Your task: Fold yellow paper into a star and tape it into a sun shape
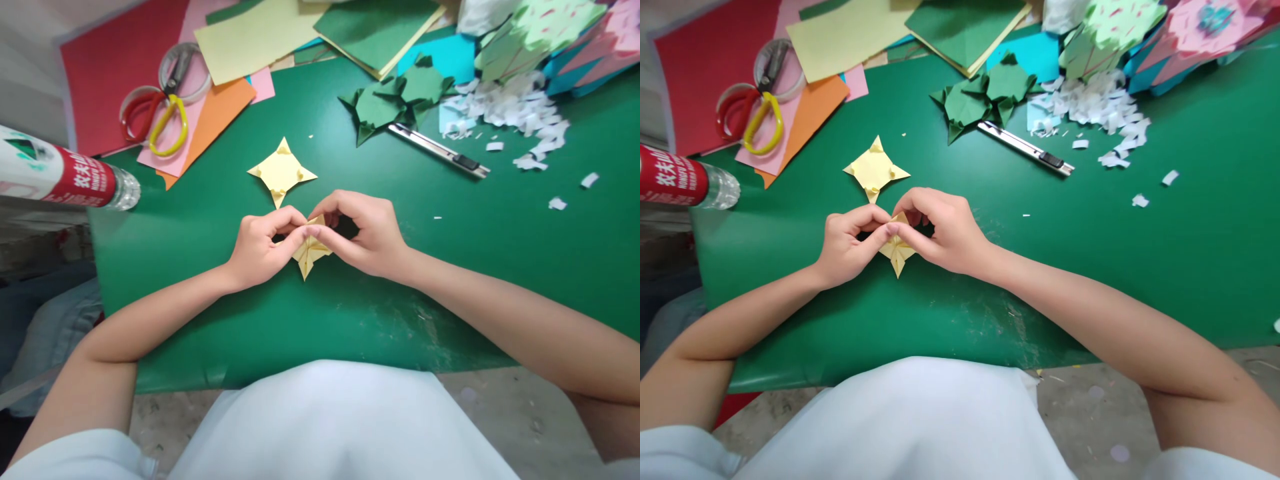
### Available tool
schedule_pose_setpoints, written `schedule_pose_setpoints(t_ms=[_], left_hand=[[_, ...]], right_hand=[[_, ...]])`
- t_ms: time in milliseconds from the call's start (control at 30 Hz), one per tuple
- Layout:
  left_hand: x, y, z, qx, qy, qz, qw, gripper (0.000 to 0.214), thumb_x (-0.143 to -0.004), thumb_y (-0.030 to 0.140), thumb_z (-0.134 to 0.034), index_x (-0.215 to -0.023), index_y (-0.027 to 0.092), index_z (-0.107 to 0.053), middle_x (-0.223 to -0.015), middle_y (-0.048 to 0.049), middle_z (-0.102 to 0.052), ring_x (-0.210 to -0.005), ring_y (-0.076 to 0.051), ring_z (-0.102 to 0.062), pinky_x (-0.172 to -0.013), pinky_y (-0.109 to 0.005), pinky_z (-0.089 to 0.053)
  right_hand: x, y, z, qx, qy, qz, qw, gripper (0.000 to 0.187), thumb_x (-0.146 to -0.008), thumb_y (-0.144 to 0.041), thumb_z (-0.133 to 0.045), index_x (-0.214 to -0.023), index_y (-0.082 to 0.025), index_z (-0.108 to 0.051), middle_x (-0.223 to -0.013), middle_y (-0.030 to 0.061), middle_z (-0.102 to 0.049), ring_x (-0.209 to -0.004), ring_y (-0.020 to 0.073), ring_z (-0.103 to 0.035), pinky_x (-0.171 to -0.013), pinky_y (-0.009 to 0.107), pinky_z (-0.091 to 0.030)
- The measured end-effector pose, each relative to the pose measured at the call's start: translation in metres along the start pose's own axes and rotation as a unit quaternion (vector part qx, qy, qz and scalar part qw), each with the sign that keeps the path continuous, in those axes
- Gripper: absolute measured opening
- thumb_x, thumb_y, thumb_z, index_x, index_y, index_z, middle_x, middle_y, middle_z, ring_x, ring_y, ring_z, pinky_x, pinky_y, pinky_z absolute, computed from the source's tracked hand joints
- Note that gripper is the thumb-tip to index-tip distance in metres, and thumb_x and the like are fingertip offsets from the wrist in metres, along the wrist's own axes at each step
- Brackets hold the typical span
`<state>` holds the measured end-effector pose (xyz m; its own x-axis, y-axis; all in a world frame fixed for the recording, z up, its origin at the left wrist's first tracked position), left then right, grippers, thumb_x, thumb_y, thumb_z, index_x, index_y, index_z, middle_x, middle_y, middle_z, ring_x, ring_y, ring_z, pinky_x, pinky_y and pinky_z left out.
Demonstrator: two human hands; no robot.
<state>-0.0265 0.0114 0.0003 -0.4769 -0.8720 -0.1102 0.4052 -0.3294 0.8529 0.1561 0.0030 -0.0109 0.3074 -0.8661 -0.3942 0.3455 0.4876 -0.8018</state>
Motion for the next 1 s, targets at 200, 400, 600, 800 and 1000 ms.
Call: schedule_pose_setpoints(t_ms=[200,400,600,800,1000], left_hand=[[0.0001,0.0017,-0.0016,-0.038,-0.005,-0.011,0.999,0.02,-0.092,0.032,-0.058,-0.081,0.018,-0.066,-0.067,0.0029,-0.069,-0.056,-0.007,-0.057,-0.056,-0.017,-0.042],[0.0002,0.0003,-0.0019,-0.031,-0.016,0.007,0.999,0.015,-0.092,0.03,-0.058,-0.087,0.018,-0.067,-0.075,0.0031,-0.072,-0.063,-0.007,-0.062,-0.06,-0.017,-0.044],[0.0001,-0.0022,-0.0022,-0.025,-0.038,0.018,0.999,0.008,-0.086,0.023,-0.061,-0.092,0.019,-0.062,-0.083,0.0026,-0.073,-0.071,-0.01,-0.067,-0.065,-0.019,-0.048],[0.0014,-0.0035,-0.004,-0.012,-0.036,0.013,0.999,0.015,-0.081,0.017,-0.061,-0.094,0.021,-0.052,-0.075,0.0056,-0.066,-0.062,-0.009,-0.062,-0.06,-0.02,-0.046],[0.0014,-0.0051,-0.0035,0.001,-0.029,0.006,1.0,0.017,-0.082,0.016,-0.06,-0.093,0.022,-0.048,-0.073,0.0058,-0.061,-0.058,-0.007,-0.057,-0.055,-0.02,-0.044]], right_hand=[[0.0017,0.0004,-0.0027,0.046,0.018,0.021,0.999,0.018,-0.094,-0.027,-0.055,-0.078,-0.02,-0.053,-0.069,-0.0011,-0.059,-0.059,0.0091,-0.05,-0.054,0.023,-0.037],[0.0031,-0.0013,-0.0026,0.059,0.028,0.011,0.998,0.015,-0.092,-0.022,-0.054,-0.078,-0.02,-0.053,-0.07,-0.0006,-0.059,-0.06,0.0099,-0.049,-0.056,0.025,-0.037],[0.0018,-0.003,-0.001,0.062,0.048,-0.008,0.997,0.016,-0.092,-0.019,-0.053,-0.076,-0.02,-0.053,-0.065,-0.0018,-0.057,-0.055,0.0091,-0.046,-0.054,0.024,-0.036],[0.002,-0.0004,-0.0016,0.055,0.039,-0.02,0.998,0.021,-0.095,-0.023,-0.051,-0.075,-0.02,-0.053,-0.064,-0.0014,-0.058,-0.054,0.0093,-0.047,-0.055,0.025,-0.037],[-0.0003,-0.001,0.0021,-0.001,0.008,-0.045,0.999,0.023,-0.097,-0.027,-0.048,-0.079,-0.019,-0.058,-0.065,-0.0023,-0.058,-0.056,0.008,-0.048,-0.056,0.023,-0.038]])
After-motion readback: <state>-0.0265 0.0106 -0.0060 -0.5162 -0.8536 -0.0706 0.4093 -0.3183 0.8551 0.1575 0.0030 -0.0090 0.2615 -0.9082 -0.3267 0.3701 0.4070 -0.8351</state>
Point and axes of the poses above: each hand's wrist, its own x-axis away from the middle knuckle, its own z-axis out of the back of the hand, y = z × x, the point moved 1 cm from there along -x, towards the middle knuckle
